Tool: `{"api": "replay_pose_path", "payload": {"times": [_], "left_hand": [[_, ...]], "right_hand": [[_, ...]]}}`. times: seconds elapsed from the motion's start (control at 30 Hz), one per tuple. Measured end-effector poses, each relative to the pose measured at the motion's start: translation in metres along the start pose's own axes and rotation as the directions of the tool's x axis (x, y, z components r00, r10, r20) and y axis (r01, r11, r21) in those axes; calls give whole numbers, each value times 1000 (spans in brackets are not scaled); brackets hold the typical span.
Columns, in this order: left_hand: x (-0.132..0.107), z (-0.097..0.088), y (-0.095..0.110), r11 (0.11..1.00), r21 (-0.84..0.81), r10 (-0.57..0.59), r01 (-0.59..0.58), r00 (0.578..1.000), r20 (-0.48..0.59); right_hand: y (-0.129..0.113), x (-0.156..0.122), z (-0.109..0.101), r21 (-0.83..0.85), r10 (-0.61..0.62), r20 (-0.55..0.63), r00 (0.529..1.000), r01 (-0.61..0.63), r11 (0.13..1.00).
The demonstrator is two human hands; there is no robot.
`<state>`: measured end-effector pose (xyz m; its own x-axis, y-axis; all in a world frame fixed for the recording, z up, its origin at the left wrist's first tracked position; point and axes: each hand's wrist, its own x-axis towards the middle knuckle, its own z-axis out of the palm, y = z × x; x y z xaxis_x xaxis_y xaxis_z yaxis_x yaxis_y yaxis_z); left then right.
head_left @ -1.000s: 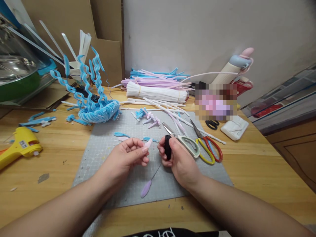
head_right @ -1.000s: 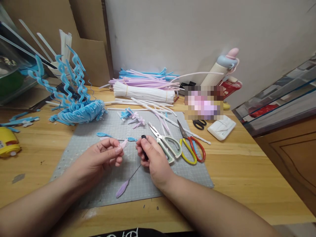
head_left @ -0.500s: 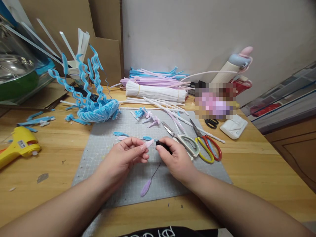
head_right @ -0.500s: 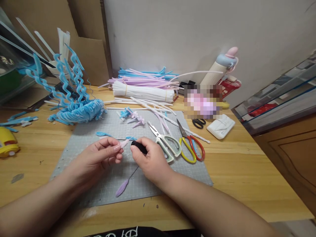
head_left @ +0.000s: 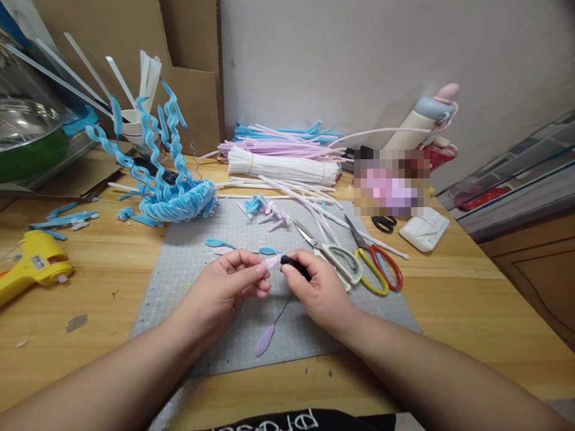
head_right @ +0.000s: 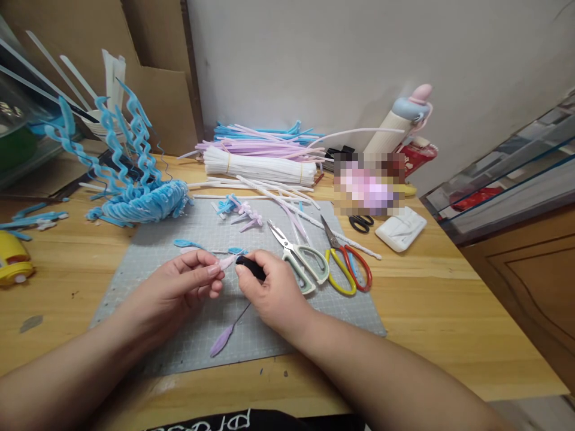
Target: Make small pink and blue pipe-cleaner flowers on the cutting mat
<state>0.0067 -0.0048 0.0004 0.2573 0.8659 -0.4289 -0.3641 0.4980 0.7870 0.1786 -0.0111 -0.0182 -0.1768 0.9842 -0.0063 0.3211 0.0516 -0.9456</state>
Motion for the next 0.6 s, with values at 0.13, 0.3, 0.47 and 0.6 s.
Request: {"api": "replay_pose_path", "payload": {"times": [0.13,0.3,0.47,0.6], "left_hand": [[0,0,0,1000,-1,0,0,1000,-7],[1,-2,-1,1000,4,26,-26,999,-24],[2,-3,-1,998,-5,58,-58,997,-51],[2,-4,1,997,-13,78,-79,995,-69]], "right_hand": [[0,1,0,0,4,-7,1000,-4,1000],[0,0,0,0,2,3,1000,-2,1000],[0,1,0,22,19,27,999,-20,1000],[2,1,1,68,4,50,999,-8,998]]}}
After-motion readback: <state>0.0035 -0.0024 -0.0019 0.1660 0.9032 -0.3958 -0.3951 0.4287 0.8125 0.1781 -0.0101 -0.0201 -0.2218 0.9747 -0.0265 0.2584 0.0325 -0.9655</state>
